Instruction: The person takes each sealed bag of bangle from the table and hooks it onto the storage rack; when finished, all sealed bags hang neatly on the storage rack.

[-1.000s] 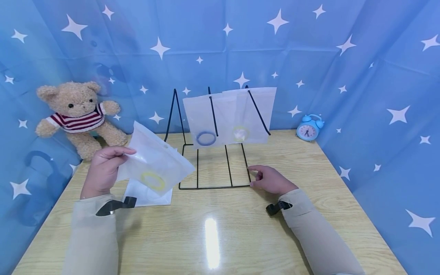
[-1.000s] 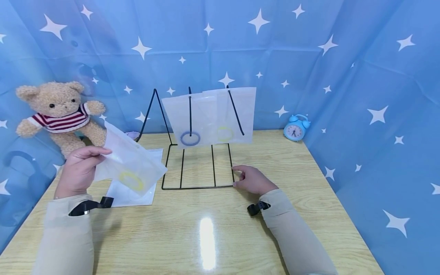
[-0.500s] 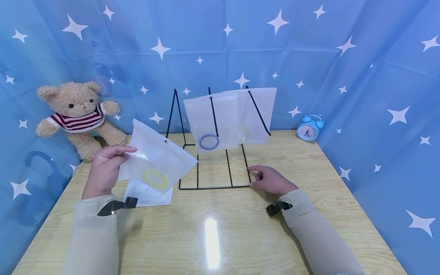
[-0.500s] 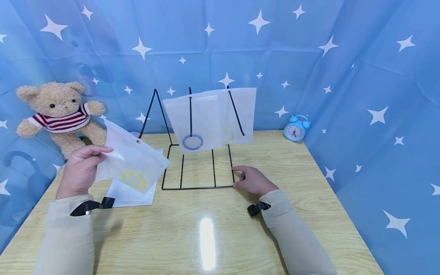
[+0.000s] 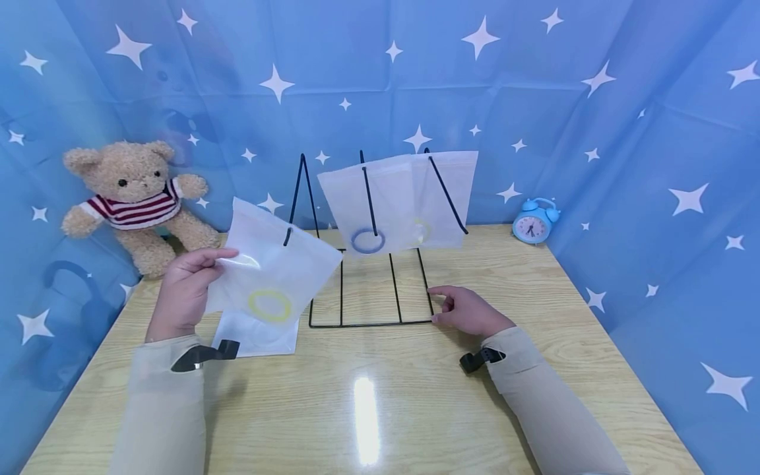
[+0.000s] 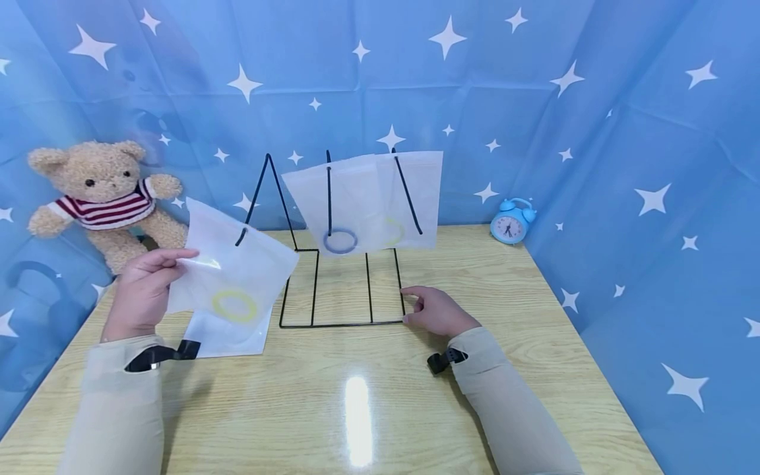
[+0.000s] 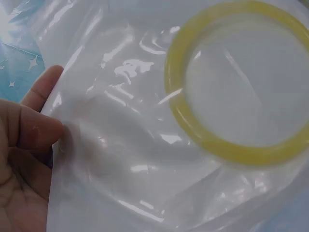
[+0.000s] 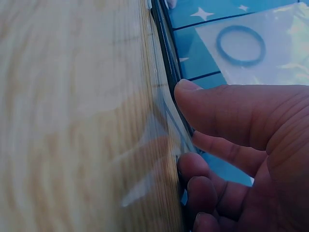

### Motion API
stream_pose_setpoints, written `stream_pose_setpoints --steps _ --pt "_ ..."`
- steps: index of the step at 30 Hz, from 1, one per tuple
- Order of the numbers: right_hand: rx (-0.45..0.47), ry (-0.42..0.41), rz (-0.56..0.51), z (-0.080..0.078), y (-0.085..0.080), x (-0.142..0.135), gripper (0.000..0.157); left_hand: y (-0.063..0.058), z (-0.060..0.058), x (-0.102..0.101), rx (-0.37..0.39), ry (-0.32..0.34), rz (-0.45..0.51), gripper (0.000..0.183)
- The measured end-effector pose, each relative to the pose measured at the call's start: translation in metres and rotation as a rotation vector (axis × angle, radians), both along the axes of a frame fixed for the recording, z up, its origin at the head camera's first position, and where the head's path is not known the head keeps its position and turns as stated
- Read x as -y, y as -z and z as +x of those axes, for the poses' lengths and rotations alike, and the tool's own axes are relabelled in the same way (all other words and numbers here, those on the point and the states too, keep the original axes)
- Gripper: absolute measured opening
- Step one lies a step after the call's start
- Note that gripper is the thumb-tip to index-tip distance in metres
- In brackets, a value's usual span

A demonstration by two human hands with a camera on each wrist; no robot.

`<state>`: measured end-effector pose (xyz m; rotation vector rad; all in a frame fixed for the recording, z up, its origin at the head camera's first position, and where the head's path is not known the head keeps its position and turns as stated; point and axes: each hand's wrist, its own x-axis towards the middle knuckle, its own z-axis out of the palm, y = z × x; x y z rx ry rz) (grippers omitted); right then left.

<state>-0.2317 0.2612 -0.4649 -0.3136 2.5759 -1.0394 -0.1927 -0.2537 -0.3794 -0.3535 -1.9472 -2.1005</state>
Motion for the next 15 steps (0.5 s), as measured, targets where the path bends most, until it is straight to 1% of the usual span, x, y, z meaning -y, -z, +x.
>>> stream_pose_setpoints --steps 3,8,11,15 --pt "-0.002 0.000 -0.002 0.000 0.000 0.000 0.066 0.000 -0.002 -0.001 0.048 -0.001 -0.028 0.038" --pt "-0.005 -0.006 -0.004 0.000 0.001 0.000 0.065 0.001 -0.005 -0.005 0.122 -0.018 -0.116 0.044" --pt "-0.006 -0.004 -0.002 0.000 0.001 -0.001 0.065 0.001 -0.006 -0.008 0.121 -0.015 -0.148 0.047" --pt "-0.006 0.001 0.004 0.000 0.001 -0.001 0.066 0.000 -0.007 -0.012 0.100 0.014 -0.152 0.049"
